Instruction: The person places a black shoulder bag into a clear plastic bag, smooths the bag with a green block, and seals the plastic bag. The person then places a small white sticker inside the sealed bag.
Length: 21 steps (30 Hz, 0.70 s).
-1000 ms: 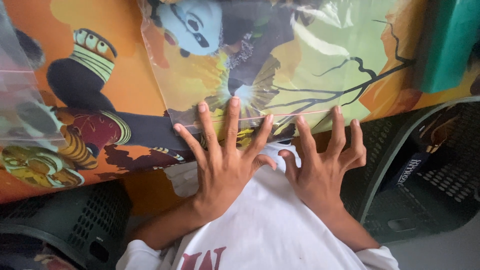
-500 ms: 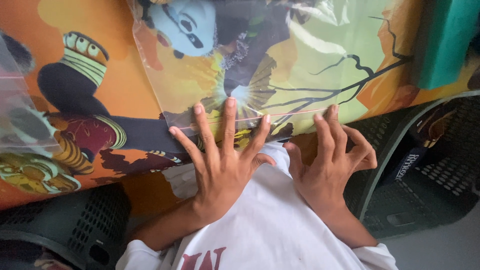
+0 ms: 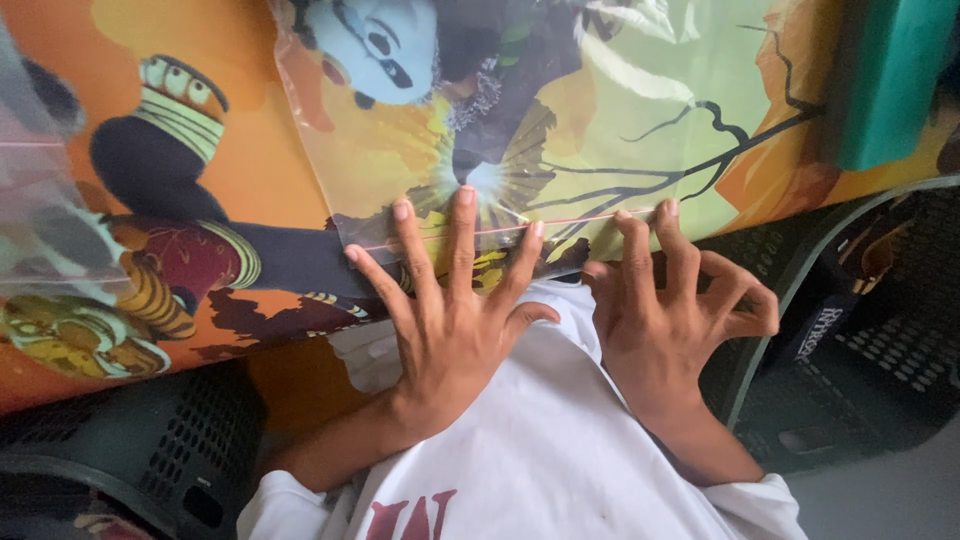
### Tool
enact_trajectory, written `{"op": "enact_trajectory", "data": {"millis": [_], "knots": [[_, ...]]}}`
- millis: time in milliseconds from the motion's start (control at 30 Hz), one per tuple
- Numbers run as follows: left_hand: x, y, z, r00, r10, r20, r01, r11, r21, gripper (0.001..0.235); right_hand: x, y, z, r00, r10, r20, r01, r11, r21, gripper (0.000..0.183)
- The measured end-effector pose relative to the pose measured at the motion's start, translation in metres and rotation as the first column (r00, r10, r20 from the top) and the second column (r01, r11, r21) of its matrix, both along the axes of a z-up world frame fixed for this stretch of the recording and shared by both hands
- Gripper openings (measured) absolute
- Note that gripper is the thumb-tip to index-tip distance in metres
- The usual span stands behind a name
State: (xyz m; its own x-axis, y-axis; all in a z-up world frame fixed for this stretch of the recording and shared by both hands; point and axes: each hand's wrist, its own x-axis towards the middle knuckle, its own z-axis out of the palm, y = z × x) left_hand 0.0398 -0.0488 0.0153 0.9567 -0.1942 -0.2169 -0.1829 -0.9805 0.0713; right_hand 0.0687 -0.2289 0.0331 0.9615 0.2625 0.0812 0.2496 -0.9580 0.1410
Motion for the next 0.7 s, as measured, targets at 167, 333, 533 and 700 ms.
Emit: {"op": "enact_trajectory", "data": {"millis": [167, 333, 533, 700], "knots": [[-0.011, 0.006, -0.003, 0.996, 0.049, 0.077, -0.041, 0.994, -0.103, 0.079, 0.0, -0.002, 0.009, 0.999, 0.033, -0.018, -0.033, 0.998, -0.052, 0.039], [-0.022, 0.012, -0.01, 0.998, 0.048, 0.049, -0.045, 0.996, -0.075, 0.077, 0.001, 0.0, 0.014, 0.989, 0.051, -0.142, -0.035, 0.994, 0.107, 0.059], [-0.02, 0.013, -0.009, 0.996, 0.019, 0.086, -0.018, 1.0, -0.02, 0.077, 0.004, -0.005, 0.016, 0.983, 0.15, -0.106, -0.152, 0.988, -0.009, 0.044], [-0.015, 0.008, -0.007, 0.985, 0.066, 0.16, -0.049, 0.993, -0.106, 0.079, 0.004, -0.005, 0.015, 0.987, 0.143, -0.067, -0.145, 0.989, -0.028, 0.04]]}}
